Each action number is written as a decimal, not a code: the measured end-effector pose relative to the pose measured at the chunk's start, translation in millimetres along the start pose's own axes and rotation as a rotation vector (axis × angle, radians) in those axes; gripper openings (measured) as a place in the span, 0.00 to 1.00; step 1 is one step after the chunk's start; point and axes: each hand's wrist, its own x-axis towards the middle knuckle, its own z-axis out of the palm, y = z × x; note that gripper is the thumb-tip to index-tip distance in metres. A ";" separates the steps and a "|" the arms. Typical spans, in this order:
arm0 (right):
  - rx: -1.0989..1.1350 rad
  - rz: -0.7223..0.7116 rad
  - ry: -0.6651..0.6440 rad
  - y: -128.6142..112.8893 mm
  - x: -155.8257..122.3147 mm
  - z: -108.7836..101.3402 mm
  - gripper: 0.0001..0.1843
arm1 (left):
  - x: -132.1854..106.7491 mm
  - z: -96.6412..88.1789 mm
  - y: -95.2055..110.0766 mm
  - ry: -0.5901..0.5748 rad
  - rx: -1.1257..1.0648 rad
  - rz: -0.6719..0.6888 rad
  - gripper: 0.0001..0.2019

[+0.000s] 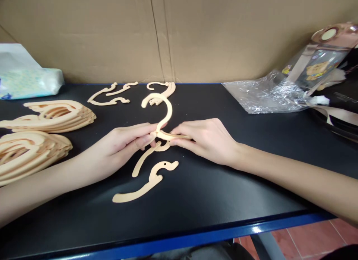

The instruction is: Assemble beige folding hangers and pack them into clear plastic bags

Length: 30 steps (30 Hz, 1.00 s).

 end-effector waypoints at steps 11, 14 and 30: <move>-0.215 0.528 0.115 34.6 13.9 -8.9 0.13 | -13.5 0.3 -11.5 0.162 0.449 0.056 0.17; -0.275 0.561 0.089 35.9 14.4 -10.0 0.12 | -14.1 -0.3 -12.0 0.141 0.439 0.056 0.17; -0.433 -0.366 0.036 13.0 4.9 -6.4 0.09 | -12.4 1.5 -8.3 0.080 0.355 0.097 0.14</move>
